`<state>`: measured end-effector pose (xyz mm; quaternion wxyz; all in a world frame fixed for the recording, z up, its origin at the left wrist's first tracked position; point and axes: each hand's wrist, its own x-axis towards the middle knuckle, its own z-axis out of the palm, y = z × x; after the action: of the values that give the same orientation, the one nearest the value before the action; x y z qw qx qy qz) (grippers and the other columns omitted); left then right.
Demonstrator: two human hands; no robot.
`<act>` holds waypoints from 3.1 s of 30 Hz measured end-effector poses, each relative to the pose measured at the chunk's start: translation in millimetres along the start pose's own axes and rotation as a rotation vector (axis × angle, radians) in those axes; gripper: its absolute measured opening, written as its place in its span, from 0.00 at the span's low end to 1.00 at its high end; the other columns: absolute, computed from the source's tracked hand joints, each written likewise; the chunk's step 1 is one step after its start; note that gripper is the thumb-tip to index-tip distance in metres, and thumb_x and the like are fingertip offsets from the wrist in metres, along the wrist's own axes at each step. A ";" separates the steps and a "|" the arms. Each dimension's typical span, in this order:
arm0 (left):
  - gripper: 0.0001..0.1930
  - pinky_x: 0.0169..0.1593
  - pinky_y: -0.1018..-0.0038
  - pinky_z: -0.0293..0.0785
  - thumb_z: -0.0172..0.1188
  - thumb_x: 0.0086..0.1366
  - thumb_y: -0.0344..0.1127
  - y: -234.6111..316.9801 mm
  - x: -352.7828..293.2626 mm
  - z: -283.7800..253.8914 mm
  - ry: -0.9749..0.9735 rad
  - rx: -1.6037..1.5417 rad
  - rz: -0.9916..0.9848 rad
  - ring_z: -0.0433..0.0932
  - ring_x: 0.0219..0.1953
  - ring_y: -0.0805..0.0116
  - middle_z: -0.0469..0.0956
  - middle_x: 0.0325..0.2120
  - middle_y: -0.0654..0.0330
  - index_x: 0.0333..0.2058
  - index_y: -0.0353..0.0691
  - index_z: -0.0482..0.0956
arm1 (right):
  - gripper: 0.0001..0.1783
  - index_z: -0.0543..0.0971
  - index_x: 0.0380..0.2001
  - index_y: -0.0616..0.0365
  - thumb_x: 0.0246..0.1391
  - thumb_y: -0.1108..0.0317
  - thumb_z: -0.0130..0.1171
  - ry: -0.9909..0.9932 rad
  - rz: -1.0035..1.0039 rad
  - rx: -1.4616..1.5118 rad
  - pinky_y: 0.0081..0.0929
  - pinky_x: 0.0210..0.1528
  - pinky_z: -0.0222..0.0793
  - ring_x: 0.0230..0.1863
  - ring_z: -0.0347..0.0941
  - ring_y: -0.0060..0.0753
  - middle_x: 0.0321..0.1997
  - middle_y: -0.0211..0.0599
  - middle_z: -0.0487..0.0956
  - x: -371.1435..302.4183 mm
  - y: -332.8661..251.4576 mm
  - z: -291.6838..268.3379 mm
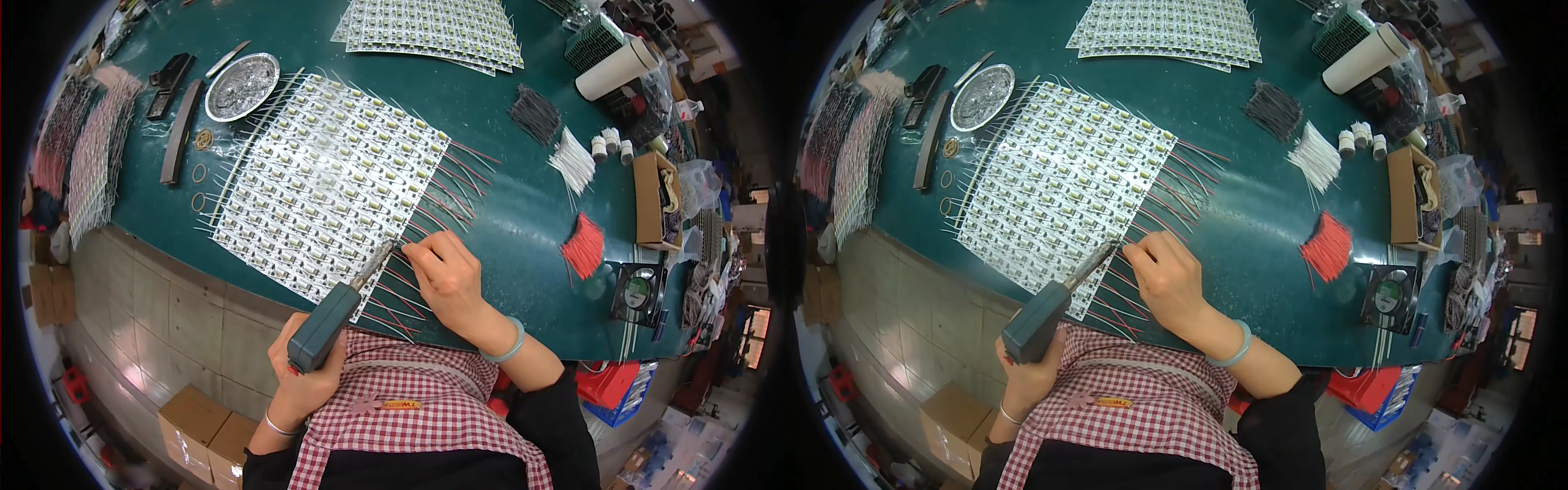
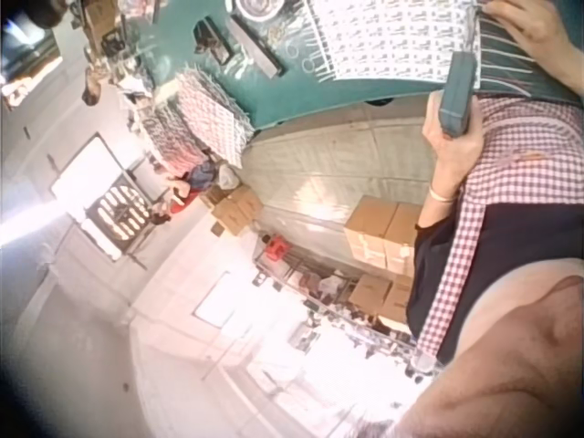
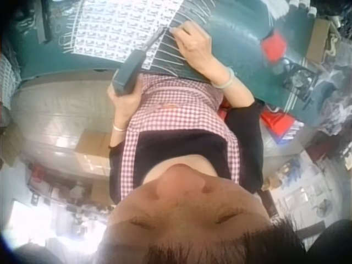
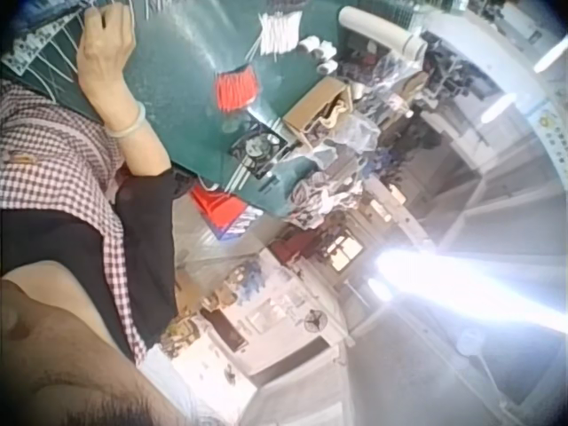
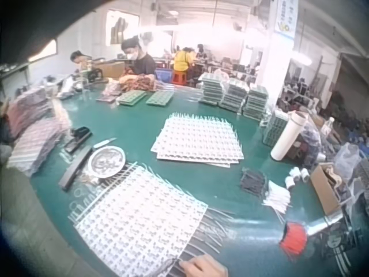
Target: The person uses a soldering iron to attach red and white wires to a large LED panel. They repeatedly pick up individual wires, place them on the panel, and apply heat to secure them. The task involves precise hand movements and tool manipulation.
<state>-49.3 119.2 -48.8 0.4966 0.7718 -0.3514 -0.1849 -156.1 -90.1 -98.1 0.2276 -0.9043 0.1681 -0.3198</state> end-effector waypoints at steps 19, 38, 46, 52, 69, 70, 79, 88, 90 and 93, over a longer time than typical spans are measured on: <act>0.12 0.36 0.74 0.76 0.66 0.51 0.18 -3.7 -19.6 -9.8 0.017 0.000 -0.066 0.81 0.32 0.63 0.80 0.35 0.50 0.37 0.27 0.81 | 0.08 0.80 0.29 0.57 0.43 0.79 0.65 0.067 0.009 0.014 0.31 0.28 0.68 0.28 0.72 0.36 0.27 0.32 0.74 4.8 -7.1 -8.5; 0.11 0.34 0.74 0.76 0.67 0.51 0.20 -6.4 -22.3 -9.5 -0.004 0.057 -0.011 0.81 0.31 0.64 0.80 0.33 0.52 0.35 0.29 0.81 | 0.09 0.80 0.29 0.58 0.42 0.79 0.66 -0.041 0.040 0.043 0.31 0.29 0.70 0.28 0.72 0.35 0.25 0.32 0.73 -7.9 -11.6 -1.6; 0.09 0.32 0.74 0.74 0.67 0.52 0.21 -6.4 -21.8 -7.2 0.026 0.047 0.011 0.79 0.29 0.66 0.79 0.31 0.54 0.33 0.30 0.80 | 0.07 0.80 0.29 0.57 0.43 0.78 0.65 -0.049 0.038 0.029 0.31 0.31 0.69 0.29 0.71 0.34 0.25 0.31 0.71 -8.1 -12.9 -0.6; 0.08 0.30 0.73 0.73 0.67 0.51 0.20 -5.1 -24.1 -10.1 0.010 0.087 0.015 0.78 0.26 0.64 0.78 0.29 0.54 0.32 0.30 0.80 | 0.07 0.80 0.28 0.57 0.43 0.78 0.65 -0.035 0.034 0.019 0.30 0.30 0.69 0.28 0.71 0.34 0.25 0.31 0.71 -7.6 -14.3 -0.4; 0.10 0.34 0.75 0.76 0.65 0.51 0.19 -9.0 -26.7 -7.6 0.014 0.088 0.034 0.81 0.30 0.65 0.80 0.33 0.52 0.35 0.30 0.80 | 0.08 0.79 0.29 0.57 0.43 0.78 0.65 -0.024 0.019 0.024 0.31 0.29 0.69 0.28 0.71 0.35 0.25 0.31 0.71 -9.3 -12.4 0.8; 0.10 0.34 0.75 0.76 0.65 0.51 0.19 -8.5 -26.0 -7.5 0.010 0.090 0.032 0.81 0.30 0.66 0.80 0.33 0.52 0.35 0.30 0.80 | 0.08 0.79 0.29 0.56 0.43 0.78 0.64 -0.022 0.018 0.023 0.31 0.29 0.69 0.28 0.71 0.35 0.25 0.31 0.71 -9.7 -12.1 1.1; 0.08 0.30 0.75 0.73 0.65 0.52 0.19 -4.7 -25.6 -8.5 0.024 0.083 0.016 0.78 0.27 0.67 0.78 0.30 0.54 0.32 0.29 0.80 | 0.07 0.79 0.29 0.56 0.43 0.78 0.64 -0.022 0.016 0.009 0.31 0.29 0.68 0.28 0.71 0.34 0.25 0.31 0.71 -10.2 -12.5 2.1; 0.08 0.31 0.74 0.73 0.65 0.51 0.19 -6.4 -30.1 -11.8 0.048 0.093 0.030 0.78 0.27 0.65 0.78 0.29 0.53 0.33 0.28 0.80 | 0.06 0.79 0.28 0.57 0.44 0.78 0.64 -0.013 0.018 0.005 0.31 0.29 0.68 0.28 0.71 0.34 0.25 0.31 0.71 -10.0 -13.2 2.3; 0.09 0.31 0.74 0.74 0.65 0.51 0.19 -6.8 -31.7 -12.1 0.054 0.086 0.030 0.78 0.27 0.64 0.79 0.29 0.52 0.33 0.28 0.80 | 0.07 0.79 0.28 0.57 0.44 0.78 0.64 0.000 0.017 0.013 0.31 0.29 0.68 0.28 0.71 0.34 0.25 0.31 0.71 -10.1 -12.6 3.0; 0.09 0.33 0.74 0.74 0.66 0.51 0.19 -6.8 -34.5 -12.8 0.064 0.064 0.011 0.79 0.28 0.62 0.79 0.30 0.52 0.34 0.27 0.80 | 0.09 0.81 0.30 0.57 0.42 0.80 0.66 0.013 0.034 0.017 0.31 0.29 0.69 0.29 0.72 0.36 0.27 0.32 0.74 -10.3 -15.4 -1.0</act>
<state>-62.4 154.2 -51.5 0.4838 0.7908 -0.3452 -0.1462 -162.0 -72.8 -94.6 0.2399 -0.8972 0.1822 -0.3229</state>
